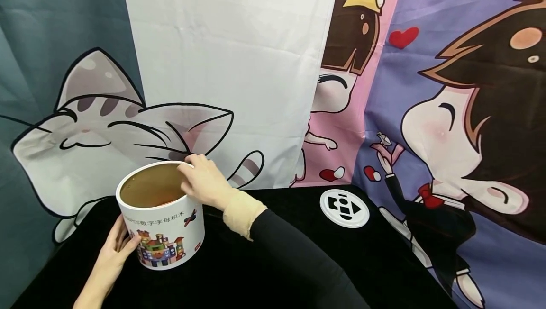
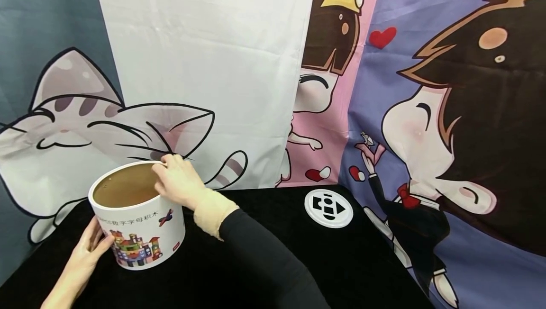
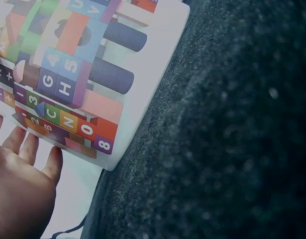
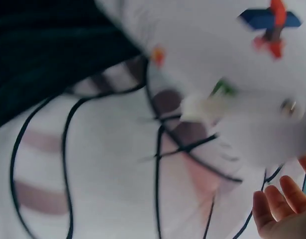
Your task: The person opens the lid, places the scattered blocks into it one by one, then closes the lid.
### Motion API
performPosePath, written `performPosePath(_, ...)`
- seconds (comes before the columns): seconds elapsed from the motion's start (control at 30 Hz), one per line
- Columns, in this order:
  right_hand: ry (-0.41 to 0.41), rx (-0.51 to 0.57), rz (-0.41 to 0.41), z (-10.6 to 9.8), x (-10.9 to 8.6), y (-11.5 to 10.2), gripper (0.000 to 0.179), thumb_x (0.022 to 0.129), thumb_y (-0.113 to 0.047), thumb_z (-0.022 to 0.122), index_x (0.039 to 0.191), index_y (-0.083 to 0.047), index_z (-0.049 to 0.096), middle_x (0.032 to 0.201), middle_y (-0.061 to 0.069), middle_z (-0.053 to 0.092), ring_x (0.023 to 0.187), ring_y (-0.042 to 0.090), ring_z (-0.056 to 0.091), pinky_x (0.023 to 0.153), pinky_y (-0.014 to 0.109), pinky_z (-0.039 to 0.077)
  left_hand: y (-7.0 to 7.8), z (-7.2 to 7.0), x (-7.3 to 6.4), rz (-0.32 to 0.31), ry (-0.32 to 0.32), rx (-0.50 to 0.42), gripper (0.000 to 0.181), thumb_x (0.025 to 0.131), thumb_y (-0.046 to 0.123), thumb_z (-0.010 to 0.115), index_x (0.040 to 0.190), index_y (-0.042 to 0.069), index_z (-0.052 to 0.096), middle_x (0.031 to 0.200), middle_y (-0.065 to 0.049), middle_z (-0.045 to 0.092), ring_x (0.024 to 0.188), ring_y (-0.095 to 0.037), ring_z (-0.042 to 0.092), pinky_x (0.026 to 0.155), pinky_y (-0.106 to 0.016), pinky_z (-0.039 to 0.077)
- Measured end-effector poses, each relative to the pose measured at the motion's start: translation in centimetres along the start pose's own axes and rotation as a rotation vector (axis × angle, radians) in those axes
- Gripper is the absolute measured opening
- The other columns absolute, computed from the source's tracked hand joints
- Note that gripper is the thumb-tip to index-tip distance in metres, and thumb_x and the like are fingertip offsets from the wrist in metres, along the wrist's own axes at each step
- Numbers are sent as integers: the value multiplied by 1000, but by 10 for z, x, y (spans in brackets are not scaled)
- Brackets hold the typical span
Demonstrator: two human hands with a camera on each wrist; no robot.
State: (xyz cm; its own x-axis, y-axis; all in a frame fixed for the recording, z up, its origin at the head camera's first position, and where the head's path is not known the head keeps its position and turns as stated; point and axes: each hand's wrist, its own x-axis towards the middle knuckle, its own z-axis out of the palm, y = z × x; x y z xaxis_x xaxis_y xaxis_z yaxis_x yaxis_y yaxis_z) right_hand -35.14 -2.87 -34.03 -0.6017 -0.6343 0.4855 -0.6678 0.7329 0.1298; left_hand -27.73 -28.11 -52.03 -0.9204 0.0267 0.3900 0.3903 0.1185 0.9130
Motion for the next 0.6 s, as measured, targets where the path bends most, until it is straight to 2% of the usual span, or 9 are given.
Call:
performPosePath(0.13, -24, -76, 39, -3, -16, 33, 37, 91, -27, 62, 126, -17, 59, 124, 5, 54, 112, 21, 51, 87, 36, 47, 1, 0, 0, -15, -4, 0, 77, 102, 5, 51, 159, 27, 5, 163, 2, 7, 135, 8, 17, 103, -4, 19)
performPosePath(0.23, -77, -135, 125, 0, -32, 63, 35, 90, -27, 63, 123, -17, 60, 118, 4, 58, 108, 23, 55, 81, 39, 50, 1, -2, 2, 11, -8, -16, 77, 101, 3, 50, 159, 24, 4, 163, 1, 5, 136, 7, 17, 104, -5, 19)
performPosePath(0.33, -145, -173, 251, 6, -51, 95, 27, 88, -26, 63, 114, -17, 63, 111, 3, 62, 102, 25, 59, 77, 42, 51, 1, -4, 4, 29, -9, -28, 76, 101, 2, 50, 159, 22, 4, 163, 0, 4, 137, 6, 17, 105, -6, 19)
performPosePath(0.47, -249, -158, 426, 14, -83, 132, 16, 86, -22, 62, 100, -16, 66, 106, 4, 66, 100, 27, 62, 76, 48, 52, -1, -5, 3, 23, -10, -15, 77, 102, 2, 49, 159, 23, 3, 163, 1, 5, 136, 8, 17, 104, -5, 18)
performPosePath(0.6, -325, -156, 544, 21, -119, 165, 10, 84, -20, 61, 92, -16, 67, 102, 6, 69, 96, 29, 64, 73, 51, 52, -3, -3, 2, 18, -14, -16, 77, 101, 2, 49, 159, 22, 2, 163, 1, 4, 135, 8, 17, 104, -5, 18)
